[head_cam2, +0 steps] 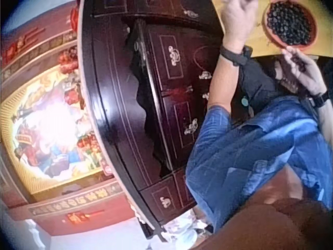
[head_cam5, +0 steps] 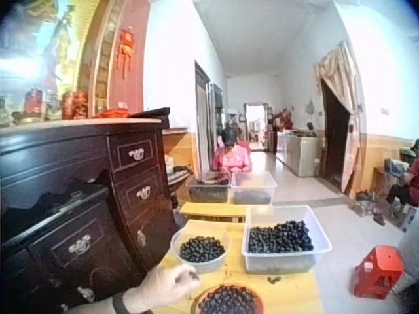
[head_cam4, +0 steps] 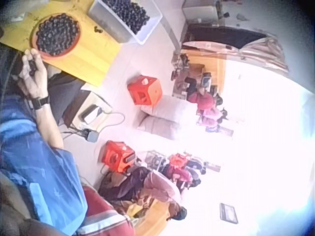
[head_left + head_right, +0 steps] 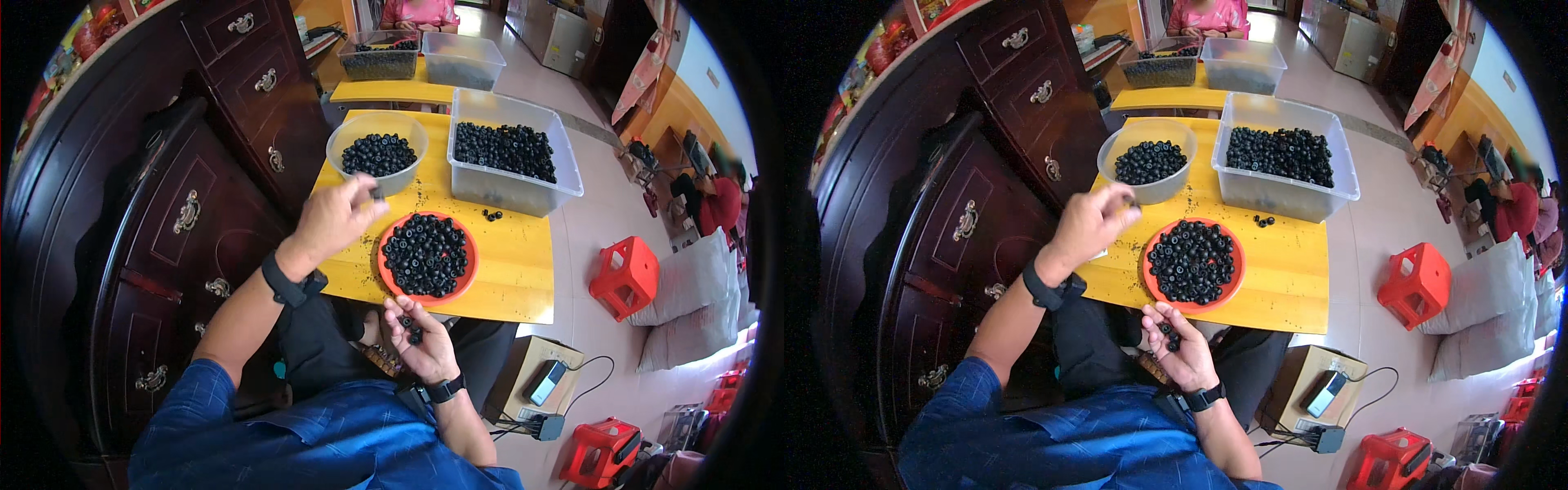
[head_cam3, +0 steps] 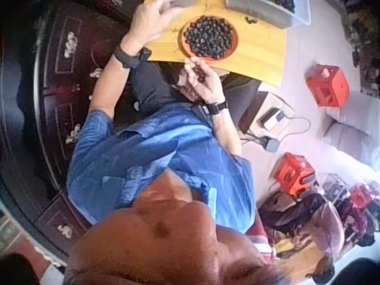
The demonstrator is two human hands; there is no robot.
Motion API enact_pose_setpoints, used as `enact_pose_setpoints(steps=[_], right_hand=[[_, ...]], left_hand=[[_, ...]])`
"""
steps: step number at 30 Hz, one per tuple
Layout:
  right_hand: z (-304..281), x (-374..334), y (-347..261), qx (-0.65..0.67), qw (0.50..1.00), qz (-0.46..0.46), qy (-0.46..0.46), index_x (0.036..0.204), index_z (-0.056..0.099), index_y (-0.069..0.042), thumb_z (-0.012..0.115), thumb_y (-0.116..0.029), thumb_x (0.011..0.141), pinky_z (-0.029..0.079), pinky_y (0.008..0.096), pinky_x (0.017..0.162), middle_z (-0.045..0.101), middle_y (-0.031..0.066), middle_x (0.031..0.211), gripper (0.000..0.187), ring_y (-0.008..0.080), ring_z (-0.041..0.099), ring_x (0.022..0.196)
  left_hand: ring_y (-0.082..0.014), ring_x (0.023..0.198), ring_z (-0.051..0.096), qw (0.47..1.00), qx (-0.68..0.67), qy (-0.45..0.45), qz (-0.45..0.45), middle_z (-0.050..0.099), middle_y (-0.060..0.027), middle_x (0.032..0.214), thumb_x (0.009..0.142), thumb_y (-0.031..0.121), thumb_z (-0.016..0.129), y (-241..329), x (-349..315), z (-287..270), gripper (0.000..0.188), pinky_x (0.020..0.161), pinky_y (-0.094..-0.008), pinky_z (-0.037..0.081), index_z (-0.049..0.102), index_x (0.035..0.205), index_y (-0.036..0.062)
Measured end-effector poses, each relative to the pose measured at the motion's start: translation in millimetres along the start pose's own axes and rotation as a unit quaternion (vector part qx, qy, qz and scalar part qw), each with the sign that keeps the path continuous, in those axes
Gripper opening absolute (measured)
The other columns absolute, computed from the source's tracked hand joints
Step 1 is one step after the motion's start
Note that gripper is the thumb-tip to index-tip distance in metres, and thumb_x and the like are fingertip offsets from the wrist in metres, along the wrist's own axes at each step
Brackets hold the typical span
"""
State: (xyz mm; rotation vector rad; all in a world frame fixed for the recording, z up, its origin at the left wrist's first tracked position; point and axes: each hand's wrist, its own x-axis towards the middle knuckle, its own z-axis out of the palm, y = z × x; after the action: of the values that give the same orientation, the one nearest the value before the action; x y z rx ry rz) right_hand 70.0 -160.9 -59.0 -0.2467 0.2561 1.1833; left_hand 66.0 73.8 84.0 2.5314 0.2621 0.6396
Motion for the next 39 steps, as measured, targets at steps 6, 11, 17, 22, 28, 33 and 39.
enact_pose_setpoints(steps=[6,11,17,22,28,33,39], right_hand=[[10.9,-3.6,-5.5,0.021,0.999,-0.015,-0.033,0.134,0.055,0.000,0.050,-0.024,0.106,0.049,0.0440,0.106,0.056,0.0200,0.139,0.037,0.0316,0.058,0.122],[14.8,-3.9,-4.0,-0.014,0.998,-0.038,0.038,0.138,0.053,-0.001,0.046,-0.027,0.107,0.041,0.0447,0.113,0.053,0.0186,0.144,0.040,0.0312,0.052,0.131],[13.5,-2.7,-0.8,-0.057,0.997,-0.044,-0.017,0.142,0.048,0.000,0.040,-0.026,0.109,0.034,0.0447,0.118,0.050,0.0193,0.147,0.042,0.0307,0.048,0.135],[3.0,-2.6,-6.9,0.006,0.995,-0.025,-0.094,0.136,0.052,0.000,0.043,-0.023,0.108,0.039,0.0469,0.114,0.055,0.0175,0.139,0.038,0.0308,0.052,0.130],[10.5,-14.0,-13.5,-0.154,0.986,-0.066,0.010,0.119,0.061,-0.008,0.057,-0.025,0.104,0.053,0.0212,0.067,0.066,0.0008,0.104,0.023,0.0075,0.062,0.085],[0.4,-7.9,-17.2,-0.192,0.978,-0.071,-0.035,0.120,0.060,-0.010,0.061,-0.022,0.100,0.045,0.0217,0.059,0.066,-0.0002,0.106,0.024,0.0085,0.061,0.084],[1.1,-3.0,-21.9,-0.167,0.981,-0.071,-0.063,0.114,0.060,-0.008,0.064,-0.023,0.100,0.042,0.0184,0.058,0.065,0.0008,0.101,0.022,0.0044,0.057,0.076]], left_hand=[[-0.0283,0.068,0.071,0.996,-0.049,-0.052,0.057,0.069,-0.0128,0.076,0.087,0.024,0.075,18.7,-31.2,22.1,0.030,0.062,-0.0394,0.055,0.065,0.112,0.0103],[-0.0342,0.073,0.070,0.978,-0.023,-0.188,0.092,0.072,-0.0146,0.084,0.087,0.031,0.072,38.0,-98.0,59.6,0.031,0.063,-0.0452,0.055,0.069,0.109,0.0098],[-0.0345,0.077,0.071,0.982,0.013,-0.172,0.071,0.073,-0.0140,0.095,0.087,0.026,0.071,36.3,-119.2,72.7,0.028,0.067,-0.0454,0.057,0.069,0.109,0.0092],[-0.0304,0.071,0.070,0.987,-0.049,-0.143,0.059,0.070,-0.0093,0.080,0.086,0.024,0.073,42.2,-110.0,62.8,0.025,0.062,-0.0416,0.055,0.068,0.107,0.0115],[-0.0279,0.066,0.069,0.987,-0.071,-0.140,0.041,0.067,-0.0062,0.072,0.086,0.025,0.073,43.5,-101.0,55.0,0.023,0.059,-0.0400,0.053,0.067,0.105,0.0122],[-0.0269,0.063,0.067,0.982,-0.055,-0.175,0.038,0.066,-0.0057,0.070,0.084,0.028,0.075,42.0,-98.9,57.0,0.027,0.059,-0.0399,0.053,0.069,0.106,0.0121],[-0.0183,0.058,0.062,0.972,-0.157,-0.175,0.013,0.063,-0.0043,0.067,0.084,0.023,0.078,42.2,-91.1,57.0,0.026,0.057,-0.0327,0.050,0.070,0.104,0.0087]])
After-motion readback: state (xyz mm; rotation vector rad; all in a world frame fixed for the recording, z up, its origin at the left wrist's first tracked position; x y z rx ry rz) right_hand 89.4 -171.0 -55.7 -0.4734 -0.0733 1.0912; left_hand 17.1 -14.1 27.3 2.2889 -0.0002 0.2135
